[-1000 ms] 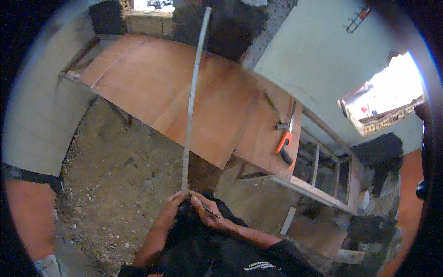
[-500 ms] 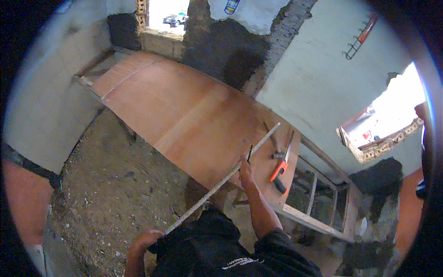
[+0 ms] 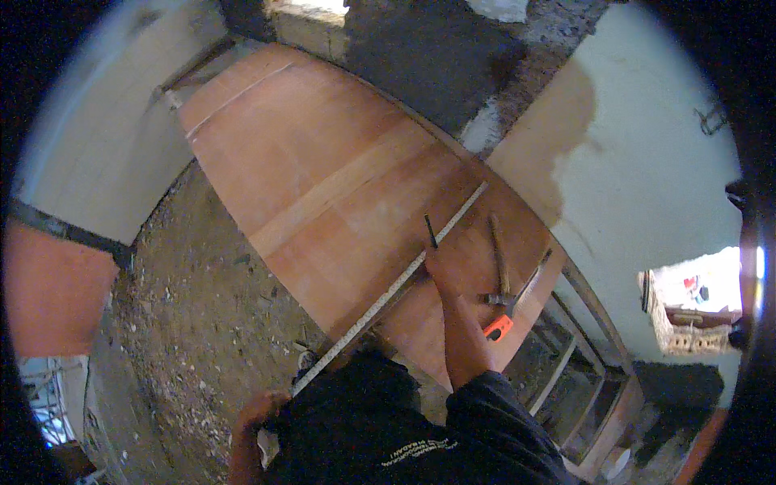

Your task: The person measures a large wooden board with a tape measure and marks it with a pencil. Then they use a hand saw to cut along the marked line, separating a section of the board.

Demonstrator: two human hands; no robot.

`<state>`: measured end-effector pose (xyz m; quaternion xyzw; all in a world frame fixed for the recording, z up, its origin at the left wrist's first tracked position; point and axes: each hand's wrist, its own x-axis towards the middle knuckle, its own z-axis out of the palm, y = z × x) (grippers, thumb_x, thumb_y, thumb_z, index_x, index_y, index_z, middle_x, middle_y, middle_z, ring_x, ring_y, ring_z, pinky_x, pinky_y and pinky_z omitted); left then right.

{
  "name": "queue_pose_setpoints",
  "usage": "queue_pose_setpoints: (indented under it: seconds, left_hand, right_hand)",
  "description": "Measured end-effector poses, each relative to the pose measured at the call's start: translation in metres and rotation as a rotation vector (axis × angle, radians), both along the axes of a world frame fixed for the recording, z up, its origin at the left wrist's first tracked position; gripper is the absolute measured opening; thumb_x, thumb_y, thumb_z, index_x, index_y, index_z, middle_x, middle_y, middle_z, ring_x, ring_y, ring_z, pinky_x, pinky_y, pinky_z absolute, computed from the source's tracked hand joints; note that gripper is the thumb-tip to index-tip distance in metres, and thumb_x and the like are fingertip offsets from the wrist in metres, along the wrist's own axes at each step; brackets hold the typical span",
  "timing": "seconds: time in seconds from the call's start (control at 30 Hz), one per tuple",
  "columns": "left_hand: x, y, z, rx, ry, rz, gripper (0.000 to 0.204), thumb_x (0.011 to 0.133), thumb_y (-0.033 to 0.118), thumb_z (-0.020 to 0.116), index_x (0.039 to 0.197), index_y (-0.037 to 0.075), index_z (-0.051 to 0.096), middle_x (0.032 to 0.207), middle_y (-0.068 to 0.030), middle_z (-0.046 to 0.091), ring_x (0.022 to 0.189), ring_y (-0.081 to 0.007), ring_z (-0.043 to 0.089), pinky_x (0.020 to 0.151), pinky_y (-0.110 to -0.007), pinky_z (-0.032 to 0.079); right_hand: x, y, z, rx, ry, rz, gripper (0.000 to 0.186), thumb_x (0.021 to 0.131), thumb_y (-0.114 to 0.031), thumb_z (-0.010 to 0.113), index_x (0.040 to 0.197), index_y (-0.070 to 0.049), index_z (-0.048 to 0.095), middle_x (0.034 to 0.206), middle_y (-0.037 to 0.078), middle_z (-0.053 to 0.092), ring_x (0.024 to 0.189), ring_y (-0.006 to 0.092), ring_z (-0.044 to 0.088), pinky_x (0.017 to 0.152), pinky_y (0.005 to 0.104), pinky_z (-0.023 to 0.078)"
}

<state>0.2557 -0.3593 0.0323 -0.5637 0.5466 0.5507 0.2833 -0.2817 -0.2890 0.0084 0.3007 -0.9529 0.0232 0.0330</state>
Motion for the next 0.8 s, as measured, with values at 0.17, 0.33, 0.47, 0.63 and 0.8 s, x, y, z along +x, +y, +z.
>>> queue_pose_setpoints:
  seconds: [0.17, 0.33, 0.47, 0.63, 0.8]
  left_hand:
    - [-0.014, 0.005, 0.016, -0.012, -0.074, -0.134, 0.040, 0.096, 0.047, 0.059, 0.107, 0.012, 0.075, 0.086, -0.0036, 0.070, 0.077, -0.0183, 0.063, 0.071, -0.039, 0.052]
    - [0.015, 0.012, -0.009, -0.207, 0.038, -0.349, 0.036, 0.094, 0.043, 0.058, 0.093, 0.011, 0.075, 0.072, -0.0086, 0.067, 0.062, -0.0200, 0.062, 0.064, -0.042, 0.051]
    - [0.014, 0.013, -0.013, -0.189, -0.092, -0.180, 0.040, 0.092, 0.047, 0.060, 0.086, 0.010, 0.076, 0.072, -0.0097, 0.069, 0.065, -0.0244, 0.063, 0.063, -0.041, 0.049]
    - [-0.008, 0.018, 0.002, -0.259, -0.049, 0.064, 0.045, 0.089, 0.051, 0.064, 0.083, 0.008, 0.075, 0.072, -0.0075, 0.070, 0.062, -0.0243, 0.063, 0.062, -0.042, 0.049]
    - [-0.006, 0.031, -0.021, -0.357, -0.012, 0.079, 0.044, 0.089, 0.050, 0.066, 0.083, 0.008, 0.075, 0.069, -0.0077, 0.069, 0.062, -0.0247, 0.065, 0.064, -0.043, 0.051]
  right_hand:
    - [-0.010, -0.001, 0.005, 0.032, -0.049, 0.088, 0.053, 0.092, -0.053, 0.061, 0.095, -0.001, 0.072, 0.087, 0.019, 0.070, 0.076, 0.0353, 0.065, 0.072, 0.0495, 0.051]
    - [-0.002, 0.003, 0.003, 0.035, -0.059, 0.163, 0.053, 0.094, -0.053, 0.059, 0.093, -0.002, 0.071, 0.081, 0.017, 0.068, 0.072, 0.0332, 0.064, 0.069, 0.0473, 0.051]
    - [-0.003, 0.006, 0.011, 0.022, -0.104, 0.205, 0.053, 0.095, -0.053, 0.057, 0.091, -0.002, 0.070, 0.076, 0.015, 0.067, 0.069, 0.0314, 0.064, 0.066, 0.0455, 0.051]
    - [-0.010, -0.004, 0.017, -0.169, -0.544, 0.143, 0.053, 0.097, -0.054, 0.055, 0.089, -0.003, 0.068, 0.070, 0.013, 0.066, 0.064, 0.0293, 0.063, 0.062, 0.0433, 0.051]
    - [0.014, -0.029, 0.006, -0.650, -1.274, 0.199, 0.051, 0.104, -0.048, 0.046, 0.082, -0.005, 0.063, 0.068, 0.007, 0.061, 0.058, 0.0214, 0.060, 0.056, 0.0352, 0.049]
